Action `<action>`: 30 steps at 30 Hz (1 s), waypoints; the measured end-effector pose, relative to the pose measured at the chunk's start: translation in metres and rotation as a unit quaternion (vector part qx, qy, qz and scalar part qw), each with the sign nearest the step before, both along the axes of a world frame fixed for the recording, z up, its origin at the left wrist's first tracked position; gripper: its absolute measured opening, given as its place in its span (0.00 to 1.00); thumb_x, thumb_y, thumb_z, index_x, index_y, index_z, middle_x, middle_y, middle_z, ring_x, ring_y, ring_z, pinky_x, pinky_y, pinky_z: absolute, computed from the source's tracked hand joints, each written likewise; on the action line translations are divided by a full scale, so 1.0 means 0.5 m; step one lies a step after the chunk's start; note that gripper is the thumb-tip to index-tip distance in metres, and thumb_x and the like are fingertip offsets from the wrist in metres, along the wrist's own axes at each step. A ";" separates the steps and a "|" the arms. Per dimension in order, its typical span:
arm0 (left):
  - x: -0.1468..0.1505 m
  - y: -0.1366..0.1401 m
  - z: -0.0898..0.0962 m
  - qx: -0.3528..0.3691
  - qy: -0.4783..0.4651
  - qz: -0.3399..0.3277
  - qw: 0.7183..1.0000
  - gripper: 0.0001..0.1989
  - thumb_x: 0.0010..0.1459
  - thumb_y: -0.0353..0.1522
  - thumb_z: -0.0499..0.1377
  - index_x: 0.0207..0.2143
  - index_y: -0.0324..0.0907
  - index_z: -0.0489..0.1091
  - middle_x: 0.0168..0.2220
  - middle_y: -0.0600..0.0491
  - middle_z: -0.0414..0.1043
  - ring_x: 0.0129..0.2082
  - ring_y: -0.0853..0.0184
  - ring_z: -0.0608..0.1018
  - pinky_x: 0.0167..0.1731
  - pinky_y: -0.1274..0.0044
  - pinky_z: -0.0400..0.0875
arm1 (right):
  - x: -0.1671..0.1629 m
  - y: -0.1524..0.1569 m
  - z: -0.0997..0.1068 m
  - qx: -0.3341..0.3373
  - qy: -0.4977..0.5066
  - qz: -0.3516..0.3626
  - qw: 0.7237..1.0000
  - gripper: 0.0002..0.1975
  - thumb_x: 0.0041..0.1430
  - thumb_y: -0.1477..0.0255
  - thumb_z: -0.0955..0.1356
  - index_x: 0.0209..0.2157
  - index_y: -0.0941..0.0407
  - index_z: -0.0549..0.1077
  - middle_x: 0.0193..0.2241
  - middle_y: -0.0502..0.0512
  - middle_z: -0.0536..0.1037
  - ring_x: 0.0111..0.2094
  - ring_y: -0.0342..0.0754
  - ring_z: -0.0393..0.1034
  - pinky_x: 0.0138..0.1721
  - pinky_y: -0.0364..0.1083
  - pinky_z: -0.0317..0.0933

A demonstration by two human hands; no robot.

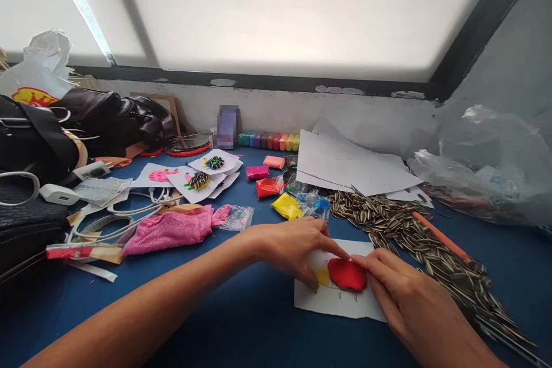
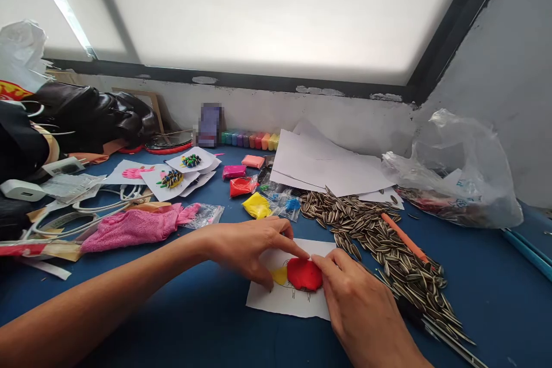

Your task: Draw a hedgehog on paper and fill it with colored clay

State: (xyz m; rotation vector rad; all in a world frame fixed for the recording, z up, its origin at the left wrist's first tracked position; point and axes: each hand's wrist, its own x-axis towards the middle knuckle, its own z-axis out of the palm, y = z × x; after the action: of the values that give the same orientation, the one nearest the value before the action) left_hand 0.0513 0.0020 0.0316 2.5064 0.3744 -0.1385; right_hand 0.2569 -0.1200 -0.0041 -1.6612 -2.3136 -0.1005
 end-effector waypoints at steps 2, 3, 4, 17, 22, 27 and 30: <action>0.000 -0.002 0.001 0.001 0.002 -0.001 1.000 0.34 0.51 0.34 0.67 0.60 0.46 0.64 0.46 0.48 0.61 0.49 0.61 0.66 0.49 0.73 0.63 | 0.001 0.000 0.004 0.011 -0.001 -0.002 1.000 0.17 0.66 0.75 0.56 0.43 0.52 0.74 0.33 0.53 0.75 0.26 0.45 0.75 0.24 0.43 0.69; 0.000 -0.002 0.001 0.002 0.003 0.000 1.000 0.33 0.51 0.34 0.67 0.60 0.45 0.64 0.46 0.48 0.61 0.49 0.61 0.66 0.50 0.73 0.62 | 0.001 -0.002 0.007 0.013 -0.001 0.001 1.000 0.16 0.66 0.74 0.56 0.43 0.52 0.73 0.33 0.53 0.75 0.25 0.45 0.75 0.23 0.42 0.68; -0.001 -0.003 0.001 0.003 0.003 0.001 1.000 0.33 0.51 0.34 0.67 0.60 0.45 0.65 0.46 0.48 0.61 0.50 0.61 0.66 0.51 0.72 0.62 | 0.001 -0.003 0.011 0.011 -0.003 0.009 1.000 0.16 0.66 0.74 0.56 0.42 0.52 0.73 0.32 0.52 0.75 0.25 0.44 0.74 0.22 0.42 0.67; -0.003 0.000 0.000 0.000 -0.009 -0.013 1.000 0.32 0.53 0.34 0.66 0.61 0.49 0.64 0.45 0.49 0.61 0.49 0.60 0.66 0.51 0.71 0.62 | -0.036 -0.041 0.009 0.105 -0.111 0.125 0.980 0.23 0.54 0.83 0.57 0.50 0.60 0.69 0.31 0.59 0.77 0.28 0.49 0.75 0.22 0.41 0.69; -0.003 -0.003 0.005 -0.003 -0.001 -0.012 1.000 0.33 0.53 0.33 0.66 0.61 0.49 0.63 0.47 0.48 0.61 0.51 0.59 0.66 0.52 0.71 0.61 | -0.042 -0.050 -0.010 0.084 -0.133 0.118 0.980 0.27 0.55 0.82 0.58 0.57 0.59 0.66 0.38 0.62 0.78 0.33 0.51 0.76 0.26 0.43 0.71; -0.002 -0.004 0.006 0.002 -0.002 -0.016 1.000 0.32 0.53 0.33 0.65 0.61 0.48 0.63 0.47 0.47 0.61 0.50 0.59 0.66 0.51 0.71 0.61 | -0.047 -0.052 -0.013 0.050 -0.085 0.119 0.988 0.25 0.59 0.81 0.57 0.57 0.58 0.66 0.38 0.61 0.78 0.34 0.50 0.76 0.29 0.42 0.72; -0.002 -0.003 0.005 0.010 -0.005 -0.022 1.000 0.33 0.53 0.33 0.65 0.61 0.47 0.62 0.47 0.47 0.61 0.50 0.60 0.66 0.51 0.71 0.61 | -0.051 -0.053 -0.014 0.038 -0.078 0.120 0.989 0.24 0.60 0.81 0.57 0.56 0.58 0.67 0.36 0.60 0.78 0.33 0.49 0.75 0.28 0.41 0.71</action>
State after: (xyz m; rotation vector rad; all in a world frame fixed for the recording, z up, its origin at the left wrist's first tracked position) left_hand 0.0504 0.0004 0.0339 2.5346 0.3174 -0.1391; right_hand 0.2314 -0.1463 -0.0109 -1.3714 -2.5712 -0.2735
